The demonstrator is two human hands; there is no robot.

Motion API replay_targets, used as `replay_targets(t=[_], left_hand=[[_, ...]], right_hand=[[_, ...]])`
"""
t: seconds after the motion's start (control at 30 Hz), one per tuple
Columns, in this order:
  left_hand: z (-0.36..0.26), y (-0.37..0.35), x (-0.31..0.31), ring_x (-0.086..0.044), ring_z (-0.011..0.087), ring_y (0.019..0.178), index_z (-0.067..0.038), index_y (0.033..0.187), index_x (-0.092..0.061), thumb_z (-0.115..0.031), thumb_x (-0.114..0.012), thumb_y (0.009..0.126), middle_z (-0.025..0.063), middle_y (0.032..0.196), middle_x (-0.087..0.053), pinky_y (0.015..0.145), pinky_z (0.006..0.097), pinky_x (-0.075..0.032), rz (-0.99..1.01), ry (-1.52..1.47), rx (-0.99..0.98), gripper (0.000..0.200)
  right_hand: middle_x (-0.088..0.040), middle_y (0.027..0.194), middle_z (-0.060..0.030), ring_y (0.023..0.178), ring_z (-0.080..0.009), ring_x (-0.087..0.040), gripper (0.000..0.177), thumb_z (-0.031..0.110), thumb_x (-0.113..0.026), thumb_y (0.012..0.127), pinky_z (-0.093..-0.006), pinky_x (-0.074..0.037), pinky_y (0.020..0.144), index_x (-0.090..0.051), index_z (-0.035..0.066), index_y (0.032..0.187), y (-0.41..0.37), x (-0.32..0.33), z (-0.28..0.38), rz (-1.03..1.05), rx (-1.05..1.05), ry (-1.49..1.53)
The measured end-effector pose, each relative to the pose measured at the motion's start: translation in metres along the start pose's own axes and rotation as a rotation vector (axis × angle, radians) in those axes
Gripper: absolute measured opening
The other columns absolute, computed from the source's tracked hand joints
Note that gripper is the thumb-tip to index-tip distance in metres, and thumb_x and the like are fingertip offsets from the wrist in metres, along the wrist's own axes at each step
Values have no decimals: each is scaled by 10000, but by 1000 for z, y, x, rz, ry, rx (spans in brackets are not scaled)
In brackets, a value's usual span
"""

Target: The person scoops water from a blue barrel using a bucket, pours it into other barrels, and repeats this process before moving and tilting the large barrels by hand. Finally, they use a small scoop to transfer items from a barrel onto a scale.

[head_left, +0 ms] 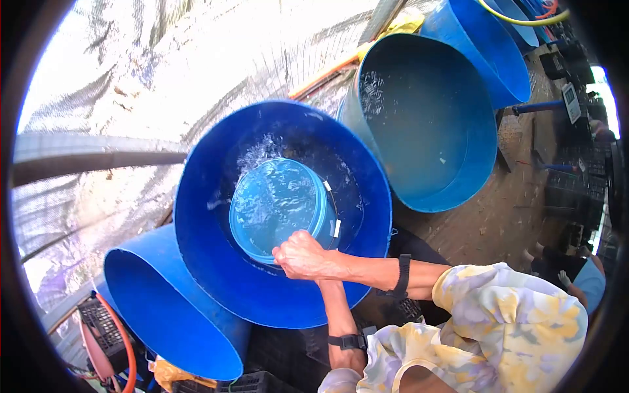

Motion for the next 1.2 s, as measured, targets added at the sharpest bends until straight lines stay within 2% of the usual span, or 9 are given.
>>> replay_targets(t=[0.13, 0.2, 0.33, 0.4, 0.43, 0.57, 0.87, 1.1, 1.2], left_hand=[[17, -42, -85, -396, 312, 1221, -85, 1262, -451, -659, -266, 852, 112, 1316, -434, 983, 485, -351, 297, 140, -13, 728], [38, -95, -137, -426, 280, 1185, -65, 1258, -429, -668, -391, 804, 114, 1288, -449, 961, 463, -372, -227, 269, -252, 755], [52, -149, -250, -421, 296, 1177, -14, 1238, -439, -697, -405, 784, 152, 1273, -446, 956, 482, -355, -61, 731, -477, 821], [66, -176, -303, -412, 299, 1176, -10, 1230, -447, -693, -394, 793, 149, 1271, -443, 1010, 495, -284, -28, 956, -653, 813], [65, -182, -324, -422, 276, 1146, 13, 1175, -482, -694, -384, 799, 149, 1206, -489, 986, 474, -287, 47, 1049, -745, 807], [120, -224, -407, -472, 227, 1019, 37, 1097, -553, -606, -362, 870, 127, 975, -552, 872, 403, -353, 308, 1292, -1090, 709], [243, -327, -429, -457, 300, 962, 64, 1070, -566, -568, -471, 850, 165, 1070, -431, 867, 462, -381, 959, 2118, -2379, 676], [88, -291, -365, -501, 292, 976, 112, 1163, -469, -312, -505, 913, 208, 1121, -457, 811, 385, -438, 460, 1656, -2226, 494], [6, -228, -290, -549, 267, 896, 89, 1148, -435, -291, -600, 867, 199, 1072, -506, 798, 373, -454, 31, 1467, -1584, 501]], right_hand=[[-540, 493, -144, 480, -304, -571, 129, 159, -592, 609, -395, -436, 452, -551, 82, 513, 30, 105, 40, -139, 29, 64], [-562, 528, -165, 528, -336, -593, 184, 187, -605, 657, -417, -466, 497, -578, 51, 536, 53, 152, 34, -33, -2, 118], [-614, 676, -142, 686, -334, -605, 238, 291, -593, 720, -437, -477, 605, -623, 78, 618, 95, 247, 6, -236, -112, 277], [-603, 643, -137, 611, -314, -588, 277, 318, -597, 736, -416, -449, 550, -624, 65, 626, 109, 291, -21, -283, -201, 483], [-505, 459, -37, 446, -110, -471, 280, 217, -622, 783, -319, -337, 433, -585, 30, 578, 114, 303, -40, -385, -169, 672], [-605, 619, -33, 563, -93, -544, 201, 154, -651, 799, -252, -444, 500, -660, -11, 684, 122, 326, -86, -589, -268, 1525], [-633, 829, -75, 689, -169, -609, 231, 234, -512, 905, -296, -520, 635, -588, 32, 988, 116, 312, -104, -683, 38, 2211], [-629, 810, -113, 645, -142, -580, 323, 270, -548, 890, -251, -488, 597, -610, -46, 857, 100, 237, -26, -592, -206, 1673], [-573, 615, -5, 568, -44, -496, 341, 290, -599, 864, -210, -394, 508, -636, -2, 693, 76, 143, -32, -439, -311, 1298]])
Point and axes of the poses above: each hand's wrist, its own y-axis towards the middle knuckle, its own x-axis out of the back of the hand, z = x × y, the point moved 4 cm from there along y, towards the middle knuckle
